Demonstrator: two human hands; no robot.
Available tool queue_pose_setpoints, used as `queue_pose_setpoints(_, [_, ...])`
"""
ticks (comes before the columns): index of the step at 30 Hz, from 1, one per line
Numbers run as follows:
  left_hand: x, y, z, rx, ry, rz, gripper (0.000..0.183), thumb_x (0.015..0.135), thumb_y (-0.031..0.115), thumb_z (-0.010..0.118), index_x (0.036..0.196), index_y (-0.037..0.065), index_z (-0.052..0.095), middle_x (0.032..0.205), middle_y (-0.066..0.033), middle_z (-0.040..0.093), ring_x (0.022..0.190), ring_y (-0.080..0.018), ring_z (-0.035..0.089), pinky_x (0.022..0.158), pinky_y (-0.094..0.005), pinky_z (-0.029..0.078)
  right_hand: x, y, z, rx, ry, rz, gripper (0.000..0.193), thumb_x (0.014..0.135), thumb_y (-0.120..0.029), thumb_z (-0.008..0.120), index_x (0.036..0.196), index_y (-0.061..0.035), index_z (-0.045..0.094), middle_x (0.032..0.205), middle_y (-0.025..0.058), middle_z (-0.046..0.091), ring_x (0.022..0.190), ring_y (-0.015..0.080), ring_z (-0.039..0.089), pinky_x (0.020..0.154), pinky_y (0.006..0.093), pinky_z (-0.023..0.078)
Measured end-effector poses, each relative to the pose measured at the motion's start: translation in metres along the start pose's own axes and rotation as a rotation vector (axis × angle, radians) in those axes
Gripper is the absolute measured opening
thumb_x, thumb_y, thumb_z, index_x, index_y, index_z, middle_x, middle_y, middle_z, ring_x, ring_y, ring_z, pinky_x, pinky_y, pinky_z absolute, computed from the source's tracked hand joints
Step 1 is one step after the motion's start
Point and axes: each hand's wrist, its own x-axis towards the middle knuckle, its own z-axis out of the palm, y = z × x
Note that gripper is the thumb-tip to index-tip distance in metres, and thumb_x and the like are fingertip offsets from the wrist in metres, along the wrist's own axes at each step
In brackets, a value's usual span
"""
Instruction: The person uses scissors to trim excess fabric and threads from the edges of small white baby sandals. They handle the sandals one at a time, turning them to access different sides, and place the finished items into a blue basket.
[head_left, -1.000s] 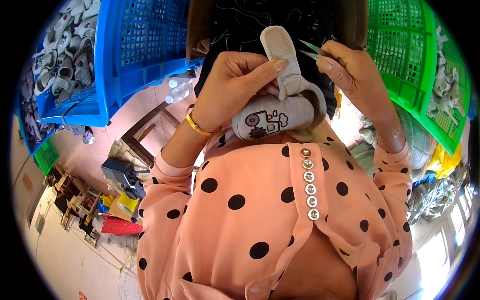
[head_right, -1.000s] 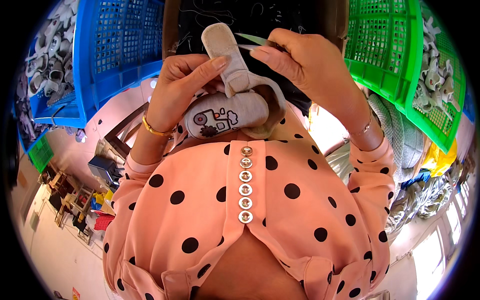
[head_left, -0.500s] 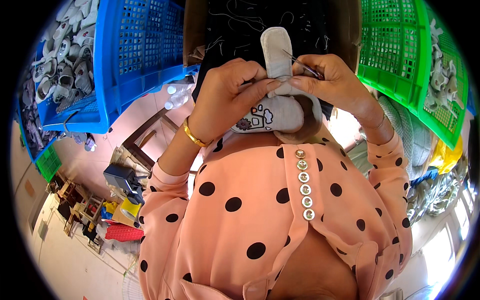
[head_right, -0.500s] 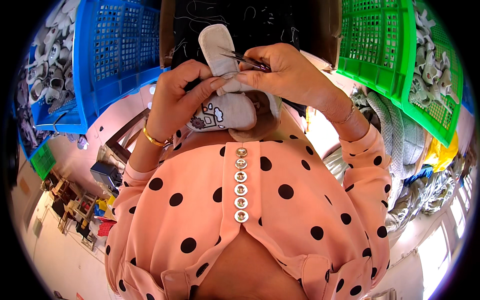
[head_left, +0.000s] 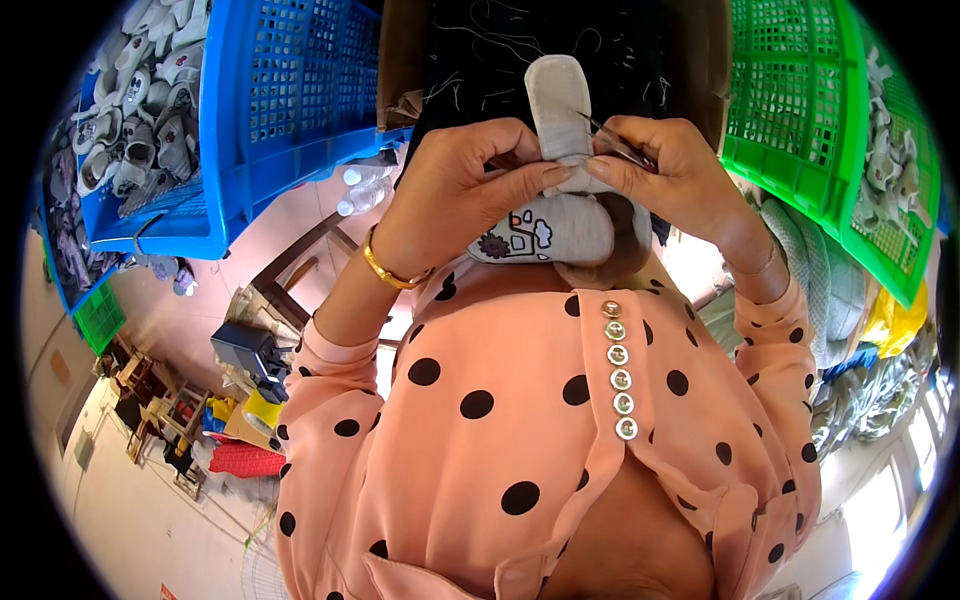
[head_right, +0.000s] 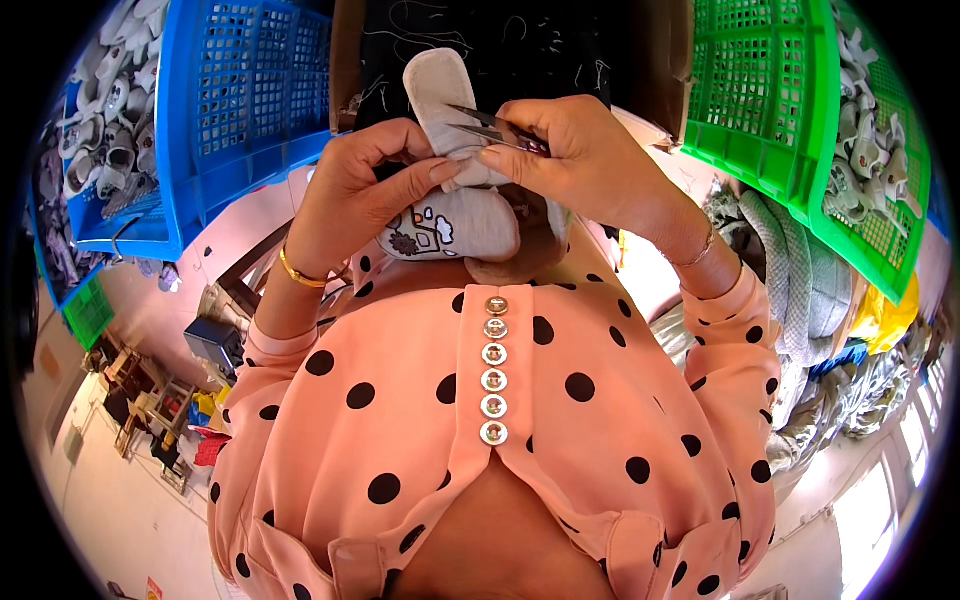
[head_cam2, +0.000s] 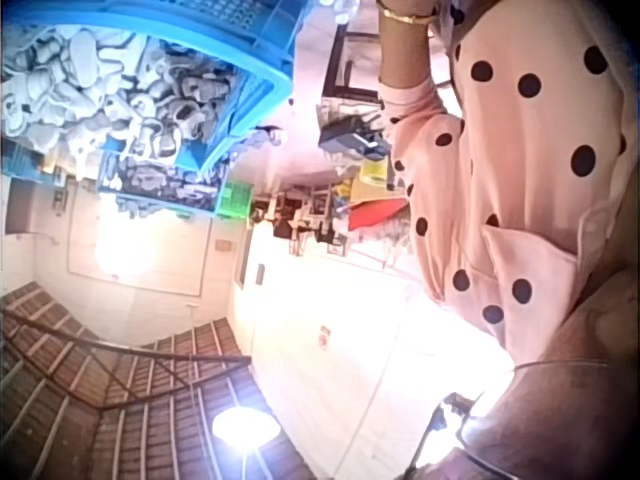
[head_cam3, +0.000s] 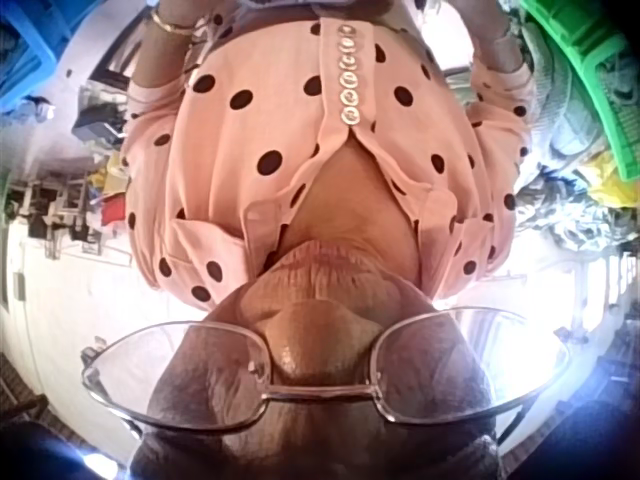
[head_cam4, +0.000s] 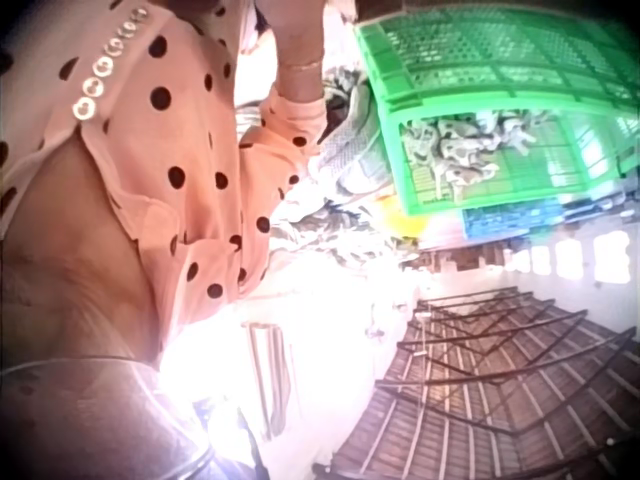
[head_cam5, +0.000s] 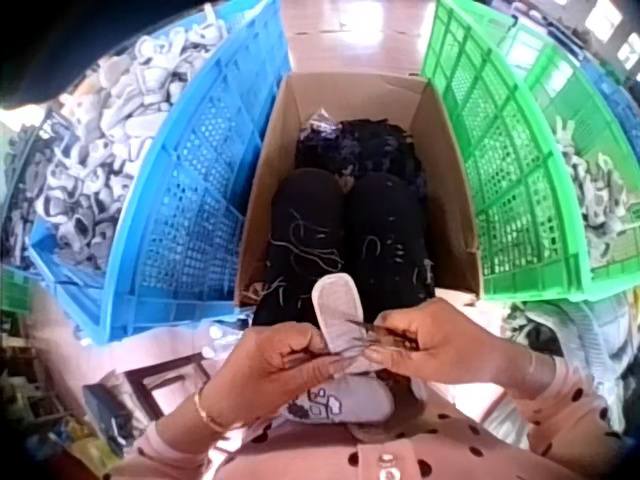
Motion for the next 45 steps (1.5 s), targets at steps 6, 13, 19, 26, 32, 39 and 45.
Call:
queue_pose_setpoints(6, [-0.001,-0.023,-0.008,0.061,0.053,0.197,0.009,0.091,0.005,0.061,0.098,0.001,0.064,0.091,-0.0045,0.067,0.078,-0.0065,0.059,0.068,-0.021,0.047,0.001,0.002,0.004,0.112,0.011,-0.015,0.026,0.089,-0.021,0.066,0.081,0.0028,0.058,0.061,0.0005,0.041,0.061,0.0049,0.034,0.052,0.0239,0.035])
queue_pose_setpoints(13, [0.009,-0.023,-0.024,0.696,0.465,0.378,0.016,0.093,0.01,0.059,0.105,0.0,0.064,0.103,-0.0083,0.066,0.09,-0.0141,0.06,0.079,-0.0281,0.047,0.005,0.008,0.003,0.036,0.008,-0.013,0.026,0.09,-0.02,0.064,0.079,0.0025,0.056,0.06,0.0018,0.039,0.058,0.0057,0.033,0.05,0.0251,0.033])
queue_pose_setpoints(19, [0.007,-0.007,0.0,-0.146,0.023,0.089,0.021,0.091,0.015,0.065,0.106,0.0,0.066,0.084,-0.0015,0.067,0.074,-0.0039,0.06,0.063,-0.017,0.049,0.003,-0.004,0.007,-0.06,0.042,-0.083,0.025,0.089,-0.021,0.065,0.08,0.0007,0.055,0.059,0.0045,0.044,0.054,0.0086,0.038,0.049,0.0254,0.035])
queue_pose_setpoints(26, [0.014,-0.014,0.002,-0.513,0.093,-0.148,0.026,0.085,0.021,0.072,0.097,-0.003,0.068,0.08,-0.0064,0.068,0.067,-0.0067,0.063,0.06,-0.0185,0.052,-0.022,-0.013,0.013,-0.541,0.388,-0.229,0.039,0.083,-0.042,0.069,0.095,-0.0069,0.056,0.06,0.0044,0.058,0.052,0.0207,0.059,0.046,0.0293,0.042])
queue_pose_setpoints(32, [0.012,-0.012,0.003,-0.656,0.106,-0.21,0.02,0.084,0.013,0.072,0.096,-0.003,0.068,0.086,-0.0121,0.07,0.072,-0.0144,0.068,0.064,-0.0231,0.056,-0.027,-0.007,0.022,-0.98,0.473,-0.241,0.043,0.082,-0.051,0.065,0.076,-0.0105,0.051,0.053,0.0021,0.05,0.046,0.0193,0.053,0.044,0.0298,0.041])
queue_pose_setpoints(39, [0.008,-0.011,0.006,-0.729,0.126,-0.186,0.015,0.084,0.012,0.071,0.091,-0.002,0.069,0.083,-0.0116,0.07,0.07,-0.0142,0.068,0.062,-0.0226,0.056,-0.026,-0.012,0.023,-1.068,0.498,-0.282,0.042,0.082,-0.049,0.066,0.072,-0.0117,0.05,0.052,0.0014,0.047,0.046,0.0184,0.05,0.043,0.0298,0.04])
queue_pose_setpoints(45, [0.008,-0.015,0.005,-0.742,0.106,-0.186,0.015,0.084,0.012,0.071,0.092,-0.002,0.069,0.083,-0.0115,0.07,0.07,-0.0142,0.068,0.063,-0.0227,0.056,-0.027,-0.013,0.023,-1.096,0.49,-0.273,0.041,0.081,-0.049,0.067,0.073,-0.0122,0.05,0.053,0.0013,0.048,0.046,0.0182,0.051,0.043,0.0298,0.04])
